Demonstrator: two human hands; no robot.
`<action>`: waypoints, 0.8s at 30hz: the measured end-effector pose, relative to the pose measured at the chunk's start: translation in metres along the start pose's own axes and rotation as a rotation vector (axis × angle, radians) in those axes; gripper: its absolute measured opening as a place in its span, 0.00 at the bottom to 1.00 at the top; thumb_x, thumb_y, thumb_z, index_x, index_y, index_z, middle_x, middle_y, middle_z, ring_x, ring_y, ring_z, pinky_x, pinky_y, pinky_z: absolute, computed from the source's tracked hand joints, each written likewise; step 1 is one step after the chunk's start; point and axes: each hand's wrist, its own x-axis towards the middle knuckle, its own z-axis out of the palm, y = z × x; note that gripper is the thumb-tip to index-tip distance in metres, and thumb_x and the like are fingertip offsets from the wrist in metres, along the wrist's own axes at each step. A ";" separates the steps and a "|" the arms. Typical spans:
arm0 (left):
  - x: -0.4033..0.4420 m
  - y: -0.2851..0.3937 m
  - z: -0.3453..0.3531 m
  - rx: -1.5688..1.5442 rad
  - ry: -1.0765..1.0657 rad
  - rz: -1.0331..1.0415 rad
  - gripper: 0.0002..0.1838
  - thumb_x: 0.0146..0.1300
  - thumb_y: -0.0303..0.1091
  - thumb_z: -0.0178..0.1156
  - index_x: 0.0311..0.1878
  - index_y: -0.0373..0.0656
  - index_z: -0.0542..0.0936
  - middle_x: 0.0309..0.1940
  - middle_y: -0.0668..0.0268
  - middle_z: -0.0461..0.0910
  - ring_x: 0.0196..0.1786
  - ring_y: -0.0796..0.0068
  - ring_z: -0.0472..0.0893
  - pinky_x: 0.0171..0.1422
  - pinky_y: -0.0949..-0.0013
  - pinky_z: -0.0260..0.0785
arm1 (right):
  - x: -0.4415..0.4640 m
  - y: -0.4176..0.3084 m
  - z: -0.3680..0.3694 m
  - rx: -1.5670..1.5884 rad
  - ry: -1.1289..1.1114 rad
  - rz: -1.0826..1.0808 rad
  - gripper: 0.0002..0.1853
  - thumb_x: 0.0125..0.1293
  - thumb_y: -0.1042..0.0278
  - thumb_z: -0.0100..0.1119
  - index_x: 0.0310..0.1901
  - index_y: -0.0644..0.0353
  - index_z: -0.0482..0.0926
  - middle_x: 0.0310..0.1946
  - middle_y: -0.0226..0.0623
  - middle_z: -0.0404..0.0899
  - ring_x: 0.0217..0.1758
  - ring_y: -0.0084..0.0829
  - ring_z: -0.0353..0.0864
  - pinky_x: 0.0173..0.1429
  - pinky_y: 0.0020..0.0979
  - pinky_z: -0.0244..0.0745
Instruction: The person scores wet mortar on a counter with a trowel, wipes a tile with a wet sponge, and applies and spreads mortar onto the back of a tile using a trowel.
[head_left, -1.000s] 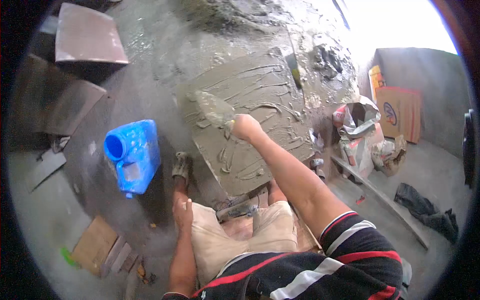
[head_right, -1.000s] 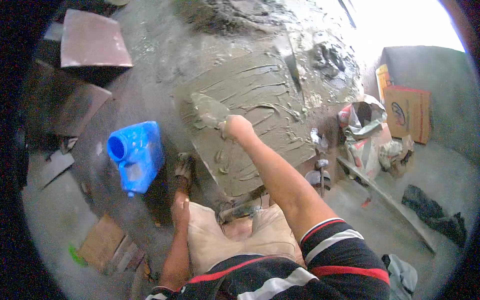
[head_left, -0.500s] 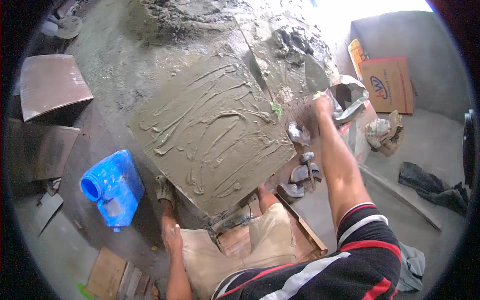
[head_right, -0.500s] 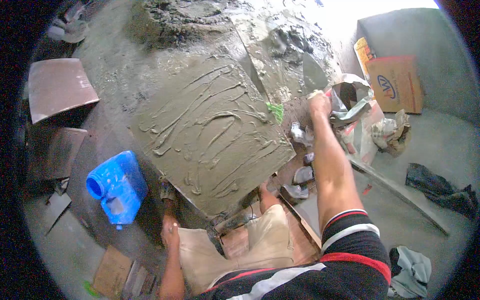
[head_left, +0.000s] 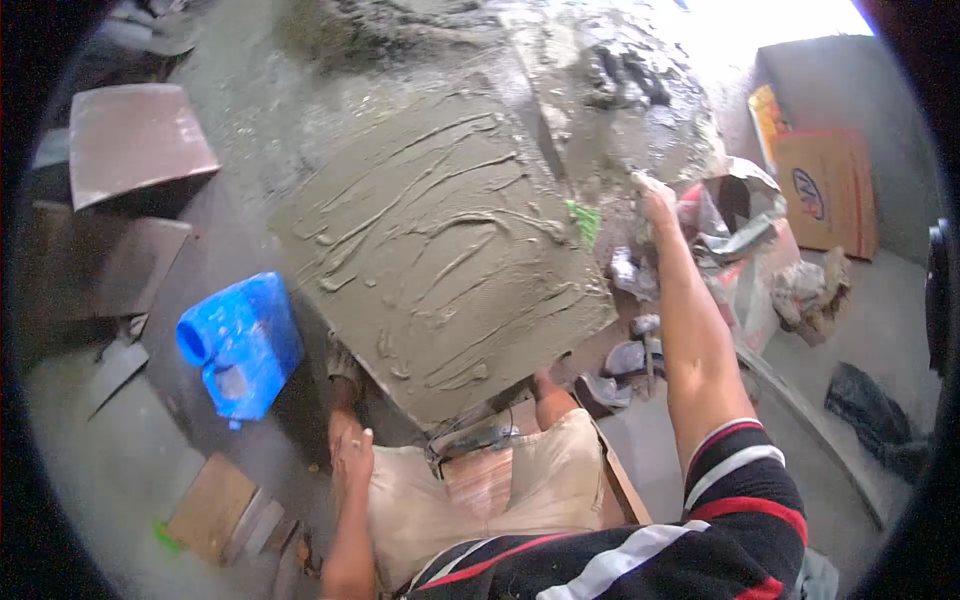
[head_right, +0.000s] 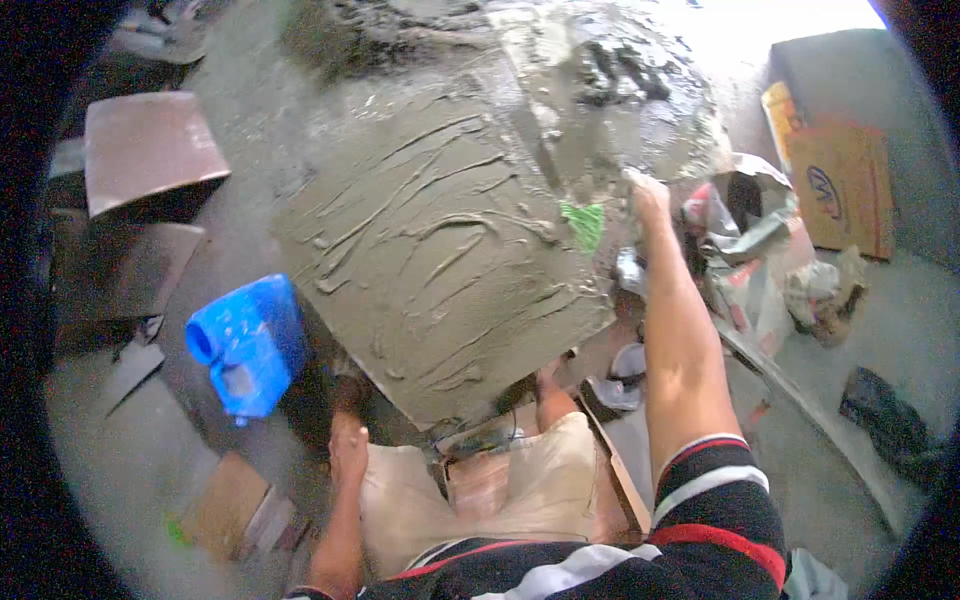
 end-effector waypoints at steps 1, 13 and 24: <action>-0.005 0.000 -0.003 -0.072 0.102 0.173 0.35 0.66 0.58 0.61 0.67 0.41 0.77 0.65 0.43 0.76 0.70 0.41 0.71 0.77 0.47 0.59 | -0.017 -0.053 -0.010 0.503 -0.010 0.500 0.14 0.72 0.57 0.57 0.48 0.56 0.87 0.33 0.36 0.84 0.28 0.27 0.81 0.35 0.32 0.77; 0.016 -0.067 0.005 -0.227 0.023 0.071 0.36 0.66 0.59 0.61 0.67 0.39 0.76 0.65 0.42 0.75 0.71 0.41 0.70 0.77 0.48 0.59 | -0.149 -0.294 0.111 -0.146 -0.414 -0.073 0.18 0.68 0.55 0.64 0.52 0.57 0.85 0.41 0.50 0.87 0.43 0.45 0.87 0.49 0.42 0.79; 0.041 -0.130 0.017 -0.435 0.029 0.047 0.35 0.70 0.58 0.59 0.68 0.38 0.74 0.69 0.45 0.71 0.72 0.41 0.69 0.76 0.49 0.60 | -0.172 -0.376 0.147 -0.381 -0.519 -0.200 0.17 0.68 0.52 0.60 0.48 0.57 0.84 0.42 0.52 0.86 0.49 0.54 0.86 0.53 0.51 0.80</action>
